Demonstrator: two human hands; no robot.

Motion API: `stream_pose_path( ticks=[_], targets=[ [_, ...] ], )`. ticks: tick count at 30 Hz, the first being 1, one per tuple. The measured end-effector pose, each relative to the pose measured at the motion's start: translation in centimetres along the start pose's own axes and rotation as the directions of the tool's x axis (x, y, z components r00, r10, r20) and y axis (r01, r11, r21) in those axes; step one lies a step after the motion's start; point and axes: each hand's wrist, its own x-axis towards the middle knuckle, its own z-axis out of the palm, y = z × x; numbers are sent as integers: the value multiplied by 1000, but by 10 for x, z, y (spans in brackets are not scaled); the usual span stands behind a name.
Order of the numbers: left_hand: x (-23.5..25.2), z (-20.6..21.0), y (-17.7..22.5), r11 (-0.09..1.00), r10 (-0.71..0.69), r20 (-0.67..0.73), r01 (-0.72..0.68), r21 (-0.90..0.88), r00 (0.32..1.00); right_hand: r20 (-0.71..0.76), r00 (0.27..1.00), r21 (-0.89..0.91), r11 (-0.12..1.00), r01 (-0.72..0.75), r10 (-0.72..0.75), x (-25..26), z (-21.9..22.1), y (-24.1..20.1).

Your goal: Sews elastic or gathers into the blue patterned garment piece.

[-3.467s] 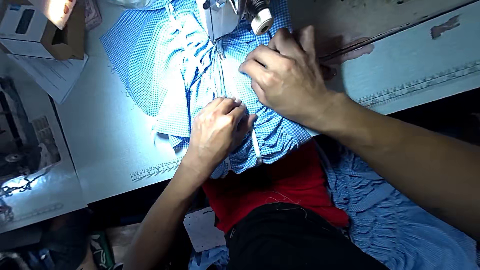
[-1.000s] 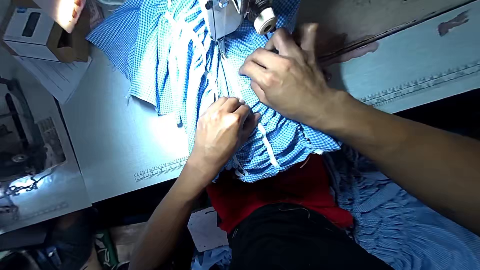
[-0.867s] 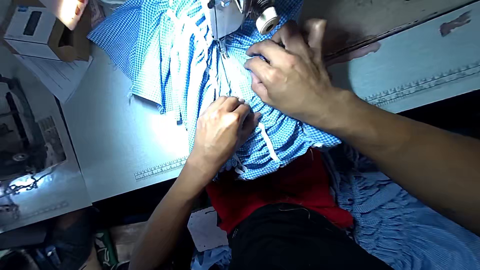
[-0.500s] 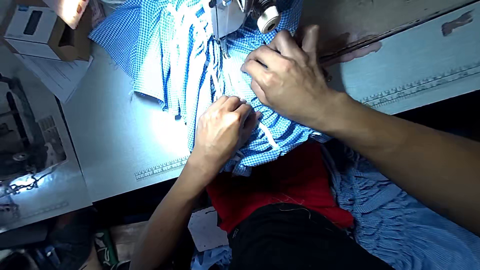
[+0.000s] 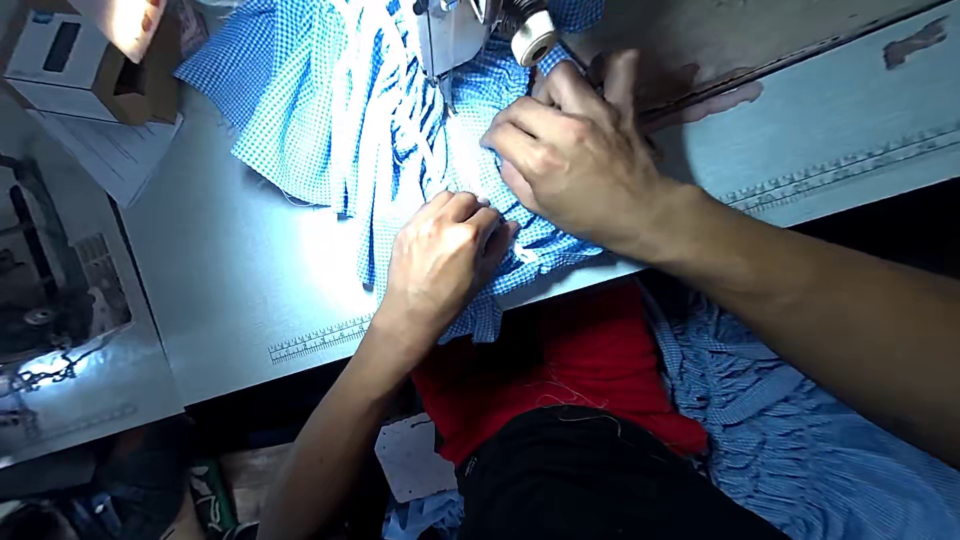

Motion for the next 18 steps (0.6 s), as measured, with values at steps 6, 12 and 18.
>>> stream_pose_path(
  ticks=[6,12,18],
  targets=[
    [2,-1,-2,1000,5,1,-5,-3,1000,29,1000,3,1000,-7,7,1,0,2],
    [3,-1,-6,1000,6,6,-6,-14,1000,43,997,-20,998,-56,57,7,1,4],
    [-2,-4,-11,998,8,22,-7,-56,1000,32,992,-49,992,-117,119,25,4,12]
  ],
)
